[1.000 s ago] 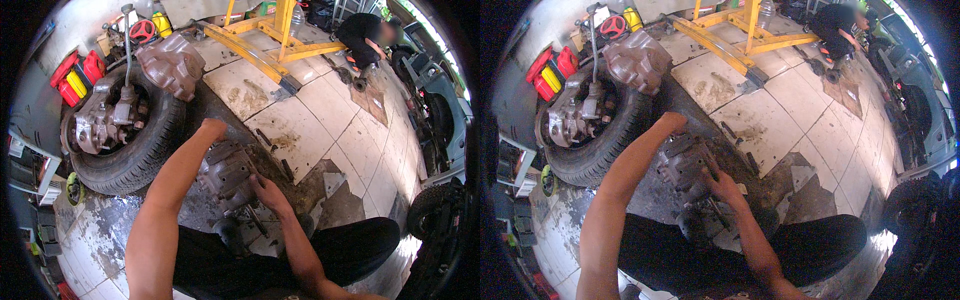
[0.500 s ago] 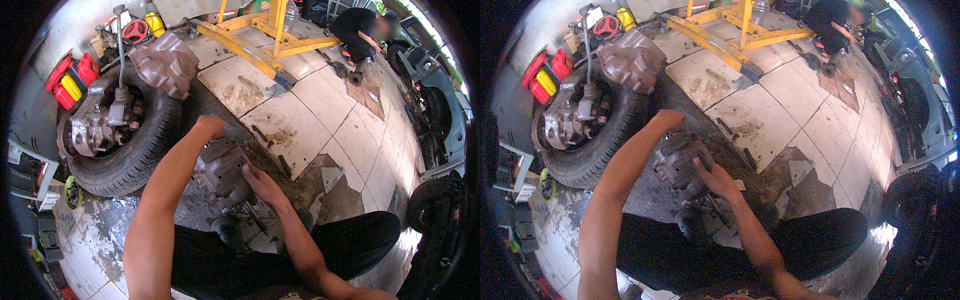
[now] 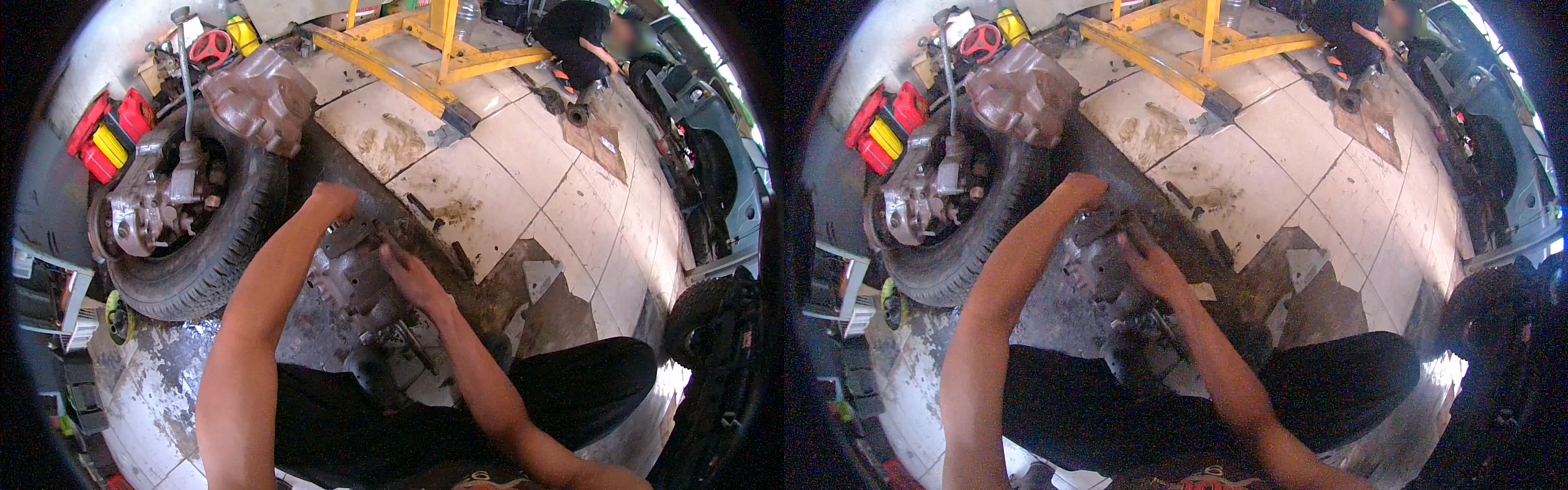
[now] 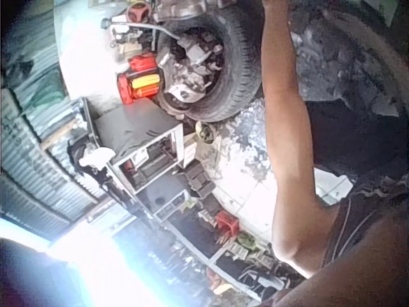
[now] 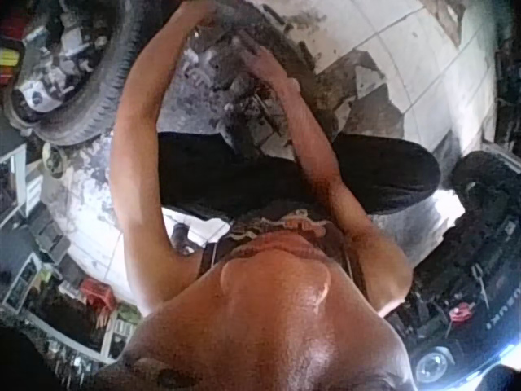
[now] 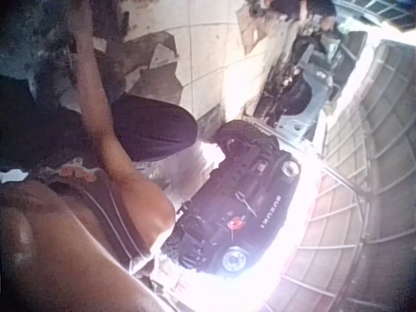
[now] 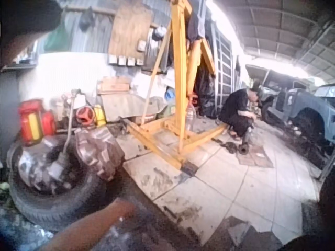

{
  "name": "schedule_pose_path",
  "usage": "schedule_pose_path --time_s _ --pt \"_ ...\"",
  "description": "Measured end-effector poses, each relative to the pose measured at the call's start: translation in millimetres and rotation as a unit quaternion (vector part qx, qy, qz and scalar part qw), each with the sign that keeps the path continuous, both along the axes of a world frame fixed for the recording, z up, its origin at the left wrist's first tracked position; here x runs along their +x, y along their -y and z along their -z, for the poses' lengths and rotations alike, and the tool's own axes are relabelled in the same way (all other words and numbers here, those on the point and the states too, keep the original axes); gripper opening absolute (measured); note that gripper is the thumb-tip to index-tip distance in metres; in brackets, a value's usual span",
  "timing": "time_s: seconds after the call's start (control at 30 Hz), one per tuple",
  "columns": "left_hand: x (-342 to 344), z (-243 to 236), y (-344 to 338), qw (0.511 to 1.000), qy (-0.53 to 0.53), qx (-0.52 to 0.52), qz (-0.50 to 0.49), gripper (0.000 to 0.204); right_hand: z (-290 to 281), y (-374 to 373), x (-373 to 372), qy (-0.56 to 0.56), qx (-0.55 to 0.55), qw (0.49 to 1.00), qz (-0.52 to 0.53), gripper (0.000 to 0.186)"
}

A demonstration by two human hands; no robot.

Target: The person sits on the floor and uses a metal file to manually smooth and shape the surface of a heavy, dark mechanical component. The person repeatedly repositions the part and applies pressure with the file to remove material from specific areas.

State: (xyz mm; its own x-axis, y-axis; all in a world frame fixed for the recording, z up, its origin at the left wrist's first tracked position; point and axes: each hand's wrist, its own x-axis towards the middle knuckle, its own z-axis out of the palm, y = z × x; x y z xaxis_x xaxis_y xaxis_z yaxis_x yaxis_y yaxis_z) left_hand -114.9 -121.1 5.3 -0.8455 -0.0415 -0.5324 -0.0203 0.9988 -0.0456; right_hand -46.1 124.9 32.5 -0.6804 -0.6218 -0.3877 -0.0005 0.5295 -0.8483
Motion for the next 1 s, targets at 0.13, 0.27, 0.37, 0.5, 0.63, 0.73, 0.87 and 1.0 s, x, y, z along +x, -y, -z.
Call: schedule_pose_path --time_s 0.13,0.27,0.37,0.5,0.63,0.73,0.87,1.0 --pt "4.5 3.1 6.5 1.0 -0.001 -0.017 0.001 0.035 -13.3 3.1 10.2 -0.027 0.019 0.999 0.005 0.075" --pt "7.5 6.1 10.7 1.0 -0.018 -0.006 -0.006 0.036 -22.8 -20.4 22.2 -0.001 0.017 1.0 0.007 0.074" --pt "1.2 7.7 12.8 1.0 0.005 -0.022 0.006 0.038 -6.9 -5.3 8.3 0.016 -0.012 0.999 0.028 0.077" --pt "0.4 5.9 11.2 1.0 0.016 -0.02 0.013 0.039 16.1 7.6 -10.0 0.0 -0.041 0.998 0.044 0.075" --pt "8.2 2.6 8.8 0.999 -0.027 0.007 -0.033 0.038 -7.6 -18.3 18.0 0.015 -0.016 0.999 0.047 0.079" --pt "3.5 13.1 16.1 1.0 -0.015 0.002 -0.026 0.04 -13.8 -16.7 15.9 0.052 -0.003 0.997 0.051 0.082" --pt "-5.3 10.1 3.2 1.0 -0.026 0.008 0.008 0.039 7.8 -3.5 -14.5 0.081 -0.071 0.991 0.075 0.081" --pt "6.6 7.4 12.1 0.998 -0.057 0.007 0.03 0.038 -1.5 -16.2 9.7 0.0 -0.031 0.997 0.073 0.066"
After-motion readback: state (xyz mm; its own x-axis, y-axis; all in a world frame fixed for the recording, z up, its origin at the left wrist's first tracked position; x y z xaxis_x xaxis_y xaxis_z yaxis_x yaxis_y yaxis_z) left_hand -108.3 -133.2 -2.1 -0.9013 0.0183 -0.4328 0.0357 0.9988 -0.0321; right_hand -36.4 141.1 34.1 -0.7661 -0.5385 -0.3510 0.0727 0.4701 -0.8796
